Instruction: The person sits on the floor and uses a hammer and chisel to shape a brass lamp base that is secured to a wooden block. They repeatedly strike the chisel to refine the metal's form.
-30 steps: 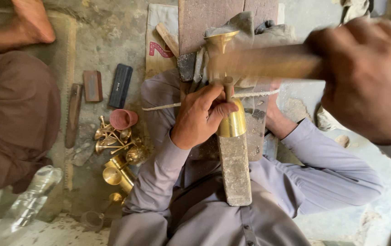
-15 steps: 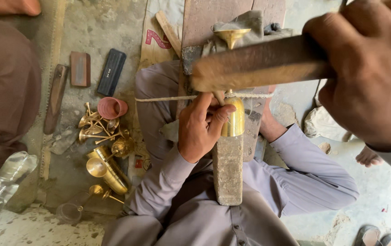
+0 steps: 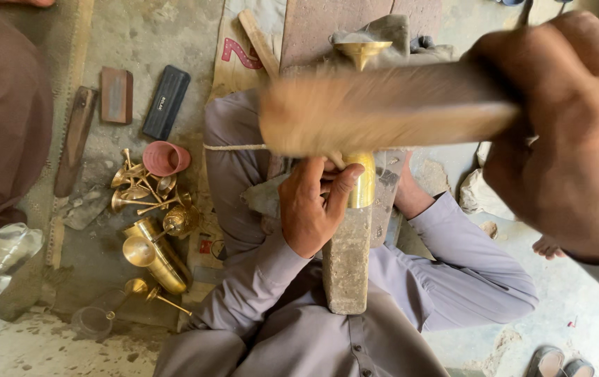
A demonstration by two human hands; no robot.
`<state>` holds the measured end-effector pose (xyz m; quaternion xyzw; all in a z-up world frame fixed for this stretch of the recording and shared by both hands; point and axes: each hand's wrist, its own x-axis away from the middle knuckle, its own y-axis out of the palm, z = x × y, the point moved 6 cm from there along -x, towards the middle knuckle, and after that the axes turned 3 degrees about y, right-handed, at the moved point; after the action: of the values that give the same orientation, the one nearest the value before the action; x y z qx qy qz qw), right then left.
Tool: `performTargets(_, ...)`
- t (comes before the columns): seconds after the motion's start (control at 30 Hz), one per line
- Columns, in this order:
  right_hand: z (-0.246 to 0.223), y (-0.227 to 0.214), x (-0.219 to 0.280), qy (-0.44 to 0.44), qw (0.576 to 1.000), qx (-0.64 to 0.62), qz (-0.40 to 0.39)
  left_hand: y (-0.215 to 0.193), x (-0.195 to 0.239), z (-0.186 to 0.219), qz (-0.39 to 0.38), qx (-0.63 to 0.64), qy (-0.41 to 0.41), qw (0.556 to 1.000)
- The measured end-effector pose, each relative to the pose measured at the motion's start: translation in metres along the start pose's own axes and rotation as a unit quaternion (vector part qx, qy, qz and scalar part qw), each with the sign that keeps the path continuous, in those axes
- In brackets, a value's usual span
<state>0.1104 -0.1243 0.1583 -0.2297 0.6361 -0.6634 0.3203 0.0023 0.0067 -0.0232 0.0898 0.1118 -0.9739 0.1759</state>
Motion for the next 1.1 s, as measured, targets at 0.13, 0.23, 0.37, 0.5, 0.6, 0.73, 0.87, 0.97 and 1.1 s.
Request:
performTargets(0.13,0.001,0.000,0.013,-0.007,1.000,0.004,0.006,0.001,0.003,0.006,-0.010,-0.063,0.072,0.995)
performTargets(0.23,0.007,0.002,0.021,0.037,0.998,-0.051,0.004,0.001,0.006,0.006,-0.019,-0.067,0.094,0.993)
performTargets(0.37,0.011,0.004,0.028,0.051,0.996,-0.066,-0.012,0.003,0.008,0.002,-0.017,-0.102,0.111,0.988)
performTargets(0.5,0.012,0.001,0.034,0.025,0.993,-0.111,0.022,0.004,0.012,0.002,-0.014,-0.109,0.138,0.984)
performTargets(0.6,0.009,0.001,0.042,0.019,0.999,-0.029,0.008,0.008,0.009,0.003,-0.037,-0.123,0.159,0.979)
performTargets(0.73,0.011,0.004,0.049,0.062,0.997,-0.009,-0.036,0.008,0.006,0.005,-0.050,-0.110,0.133,0.984)
performTargets(0.87,0.025,0.012,0.054,0.193,0.961,-0.192,-0.056,0.007,0.002,0.006,-0.059,-0.125,0.153,0.979)
performTargets(0.97,0.016,0.006,0.058,0.145,0.980,-0.139,0.009,0.009,0.006,0.005,-0.071,-0.140,0.156,0.975)
performTargets(1.1,0.000,0.003,0.082,0.094,0.995,-0.020,0.036,0.010,-0.001,-0.005,-0.035,-0.034,0.159,0.986)
